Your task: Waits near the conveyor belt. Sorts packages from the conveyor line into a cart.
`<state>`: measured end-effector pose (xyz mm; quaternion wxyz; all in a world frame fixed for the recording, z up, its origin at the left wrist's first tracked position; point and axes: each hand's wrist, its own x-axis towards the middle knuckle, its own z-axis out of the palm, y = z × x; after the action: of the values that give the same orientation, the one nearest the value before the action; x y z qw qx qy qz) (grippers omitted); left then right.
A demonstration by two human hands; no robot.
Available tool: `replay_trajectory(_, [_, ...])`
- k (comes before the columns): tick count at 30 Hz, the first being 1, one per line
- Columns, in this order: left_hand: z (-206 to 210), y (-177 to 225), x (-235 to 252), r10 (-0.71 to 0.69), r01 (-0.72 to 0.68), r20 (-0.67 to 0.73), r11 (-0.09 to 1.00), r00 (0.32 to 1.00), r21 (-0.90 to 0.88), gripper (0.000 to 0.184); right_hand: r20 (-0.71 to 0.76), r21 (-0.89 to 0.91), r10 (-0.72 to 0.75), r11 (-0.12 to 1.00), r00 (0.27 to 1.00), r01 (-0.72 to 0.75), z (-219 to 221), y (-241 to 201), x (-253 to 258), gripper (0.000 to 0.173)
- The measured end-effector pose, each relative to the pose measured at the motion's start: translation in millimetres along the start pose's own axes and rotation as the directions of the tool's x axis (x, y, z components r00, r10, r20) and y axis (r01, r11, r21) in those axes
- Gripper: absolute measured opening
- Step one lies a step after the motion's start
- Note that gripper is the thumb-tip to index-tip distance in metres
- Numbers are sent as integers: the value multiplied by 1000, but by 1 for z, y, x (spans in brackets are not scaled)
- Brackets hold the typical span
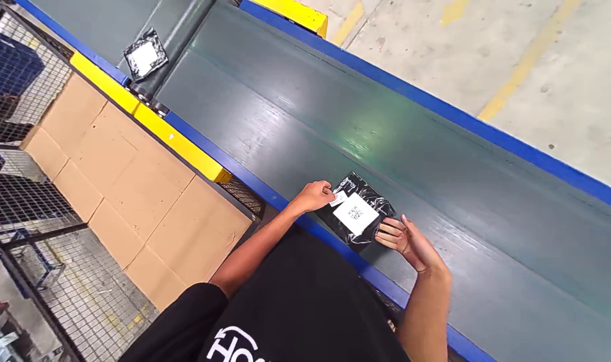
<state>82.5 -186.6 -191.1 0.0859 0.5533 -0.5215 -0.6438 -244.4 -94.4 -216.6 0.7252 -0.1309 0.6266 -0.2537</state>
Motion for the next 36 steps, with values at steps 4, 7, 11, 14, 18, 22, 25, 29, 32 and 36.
replay_trajectory(4, [-2,0,0,-6,7,-40,1000,999,21,50,-21,44,-43,998,999,44,32,1,9,42])
replay_trajectory(7, [-7,-2,-1,-12,14,-61,999,998,33,49,-5,83,-140,987,990,140,55,4,14,30])
replay_trajectory(11, [-18,-10,-2,18,-12,-82,997,996,71,46,-103,-43,-272,962,957,269,92,14,25,53])
replay_trajectory(14, [-20,-16,-6,128,-56,-272,964,954,259,41,-101,-98,-353,934,930,344,116,19,30,58])
replay_trajectory(18, [-27,-26,-6,162,-84,-326,967,932,242,50,-9,-140,-376,918,927,371,134,26,33,58])
replay_trajectory(22, [-35,-34,-7,110,-78,-256,988,960,132,63,42,-138,-376,915,926,378,143,31,31,57])
replay_trajectory(25, [-40,-38,-9,91,-81,-208,995,974,55,56,20,-129,-385,914,923,384,146,30,33,56])
replay_trajectory(29, [-50,-46,-10,135,-124,-171,990,976,69,35,-1,-174,-379,911,925,373,148,28,32,44])
replay_trajectory(32, [-78,-50,-14,103,-116,-371,993,923,-14,35,76,-222,-350,907,934,358,139,24,34,37])
replay_trajectory(36, [-148,-64,-27,-43,-70,-710,989,703,-130,38,81,-300,-329,892,941,338,121,21,32,36])
